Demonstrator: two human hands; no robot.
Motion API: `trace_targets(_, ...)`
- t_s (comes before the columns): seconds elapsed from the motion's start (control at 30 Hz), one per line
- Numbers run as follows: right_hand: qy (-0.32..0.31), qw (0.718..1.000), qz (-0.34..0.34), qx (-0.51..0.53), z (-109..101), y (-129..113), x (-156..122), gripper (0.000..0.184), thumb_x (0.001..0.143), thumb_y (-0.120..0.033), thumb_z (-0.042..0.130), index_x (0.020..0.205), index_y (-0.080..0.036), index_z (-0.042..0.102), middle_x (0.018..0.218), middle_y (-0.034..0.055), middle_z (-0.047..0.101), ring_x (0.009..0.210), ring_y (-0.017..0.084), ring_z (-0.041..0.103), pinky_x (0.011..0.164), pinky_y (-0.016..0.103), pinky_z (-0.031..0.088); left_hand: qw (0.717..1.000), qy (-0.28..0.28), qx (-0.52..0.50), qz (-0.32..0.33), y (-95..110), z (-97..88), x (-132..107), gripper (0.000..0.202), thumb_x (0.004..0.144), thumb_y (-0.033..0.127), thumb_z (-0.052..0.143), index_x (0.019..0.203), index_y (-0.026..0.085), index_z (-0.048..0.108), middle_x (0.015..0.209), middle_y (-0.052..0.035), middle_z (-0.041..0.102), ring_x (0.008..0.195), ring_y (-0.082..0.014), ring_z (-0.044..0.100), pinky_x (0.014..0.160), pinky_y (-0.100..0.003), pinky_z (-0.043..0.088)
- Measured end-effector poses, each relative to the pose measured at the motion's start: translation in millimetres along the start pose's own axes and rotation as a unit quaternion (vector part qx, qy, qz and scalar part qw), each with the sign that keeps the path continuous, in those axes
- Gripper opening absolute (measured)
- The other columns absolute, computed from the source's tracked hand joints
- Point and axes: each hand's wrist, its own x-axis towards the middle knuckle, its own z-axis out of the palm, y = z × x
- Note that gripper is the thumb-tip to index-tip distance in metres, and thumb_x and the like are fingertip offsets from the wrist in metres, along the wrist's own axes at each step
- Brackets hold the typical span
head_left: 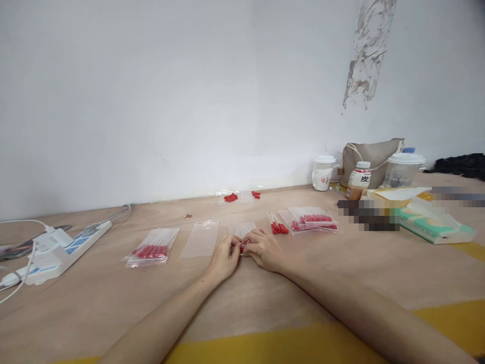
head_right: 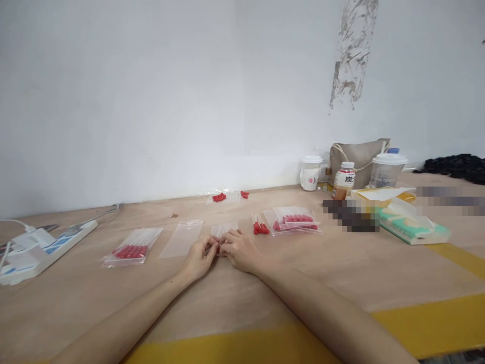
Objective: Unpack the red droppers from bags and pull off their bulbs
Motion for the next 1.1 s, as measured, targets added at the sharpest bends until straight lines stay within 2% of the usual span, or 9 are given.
trace_targets(0.2, -0.021, 0.994, 0.079, 0.074, -11.2, -2.2, -0.9, 0.008, 0.072, -0.015, 0.06, 0.071, -0.021, 0.064, 0.108, 0.0039, 0.049, 0.097, 0.017, 0.048, 0.082, 0.033, 0.039, 0.996, 0.073, 0.024, -0.033, 6.6, -5.3, -4.0, 0.016, 0.082, 0.026, 0.042, 0.071, 0.018, 0.052, 0.08, -0.0036, 0.061, 0.08, -0.0163, 0.058, 0.074, -0.029, 0.044)
trace_targets(0.27, -0.056, 0.98, 0.102, 0.159, -19.3, 4.3, -5.6, 0.007, 0.072, -0.014, 0.06, 0.069, -0.019, 0.064, 0.11, 0.0042, 0.047, 0.096, 0.015, 0.051, 0.083, 0.03, 0.041, 0.999, 0.038, 0.022, -0.01, 7.9, -9.6, -4.4, 0.017, 0.083, 0.028, 0.041, 0.077, 0.018, 0.054, 0.093, -0.0051, 0.061, 0.094, -0.0177, 0.055, 0.083, -0.031, 0.041)
trace_targets(0.37, -0.138, 0.94, 0.108, 0.292, -33.9, 18.3, -14.4, 0.002, 0.07, -0.018, 0.064, 0.069, -0.017, 0.065, 0.106, 0.0039, 0.05, 0.095, 0.013, 0.054, 0.085, 0.027, 0.042, 0.998, -0.063, 0.027, 0.013, 4.9, -15.7, -1.5, 0.027, 0.085, 0.031, 0.039, 0.106, 0.02, 0.052, 0.118, -0.0068, 0.053, 0.116, -0.0196, 0.043, 0.096, -0.035, 0.033)
trace_targets(0.47, -0.18, 0.913, 0.126, 0.343, -44.4, 29.9, -20.6, 0.01, 0.066, -0.025, 0.068, 0.072, -0.017, 0.067, 0.107, 0.0047, 0.052, 0.098, 0.015, 0.054, 0.085, 0.028, 0.043, 0.984, -0.169, 0.051, 0.03, 1.5, -19.5, 1.7, 0.038, 0.087, 0.034, 0.037, 0.122, 0.022, 0.044, 0.128, -0.0061, 0.046, 0.122, -0.0203, 0.035, 0.102, -0.039, 0.025)
trace_targets(0.57, -0.159, 0.923, 0.156, 0.315, -45.3, 34.6, -22.9, 0.01, 0.069, -0.026, 0.064, 0.073, -0.018, 0.068, 0.104, 0.0054, 0.055, 0.093, 0.015, 0.056, 0.081, 0.028, 0.045, 0.975, -0.207, 0.063, 0.057, 3.2, -22.1, 0.8, 0.037, 0.086, 0.035, 0.039, 0.12, 0.023, 0.047, 0.121, -0.0061, 0.051, 0.113, -0.0201, 0.044, 0.098, -0.037, 0.03)
trace_targets(0.7, -0.095, 0.961, 0.168, 0.199, -37.4, 34.0, -23.4, 0.01, 0.071, -0.021, 0.059, 0.071, -0.021, 0.069, 0.095, 0.0041, 0.058, 0.084, 0.014, 0.056, 0.078, 0.03, 0.044, 0.979, -0.177, 0.081, 0.066, 6.7, -25.8, -5.2, 0.037, 0.08, 0.039, 0.049, 0.114, 0.023, 0.051, 0.107, -0.0064, 0.055, 0.1, -0.0207, 0.05, 0.088, -0.034, 0.039)
trace_targets(0.8, -0.075, 0.969, 0.175, 0.155, -30.9, 34.0, -24.1, 0.01, 0.068, -0.02, 0.06, 0.07, -0.022, 0.07, 0.089, 0.0027, 0.059, 0.082, 0.014, 0.055, 0.076, 0.028, 0.043, 0.98, -0.18, 0.063, 0.064, 5.8, -27.3, -8.2, 0.036, 0.078, 0.037, 0.052, 0.111, 0.023, 0.053, 0.102, -0.0056, 0.055, 0.094, -0.0194, 0.052, 0.083, -0.032, 0.042)
trace_targets(0.9, -0.082, 0.971, 0.191, 0.118, -27.7, 35.2, -24.5, 0.008, 0.064, -0.026, 0.065, 0.071, -0.024, 0.07, 0.088, 0.0022, 0.058, 0.082, 0.015, 0.054, 0.079, 0.03, 0.041, 0.981, -0.18, 0.045, 0.062, 4.9, -27.3, -8.4, 0.034, 0.079, 0.036, 0.052, 0.109, 0.023, 0.053, 0.101, -0.0052, 0.054, 0.092, -0.0185, 0.052, 0.081, -0.031, 0.042)
trace_targets(1.1, -0.127, 0.968, 0.176, 0.127, -34.0, 35.2, -23.4, 0.029, 0.062, -0.042, 0.067, 0.088, -0.029, 0.069, 0.098, 0.0038, 0.054, 0.091, 0.019, 0.05, 0.082, 0.033, 0.038, 0.981, -0.185, 0.045, 0.046, 7.9, -28.3, -7.0, 0.029, 0.079, 0.036, 0.05, 0.104, 0.021, 0.054, 0.1, -0.005, 0.055, 0.09, -0.0184, 0.052, 0.078, -0.03, 0.043)
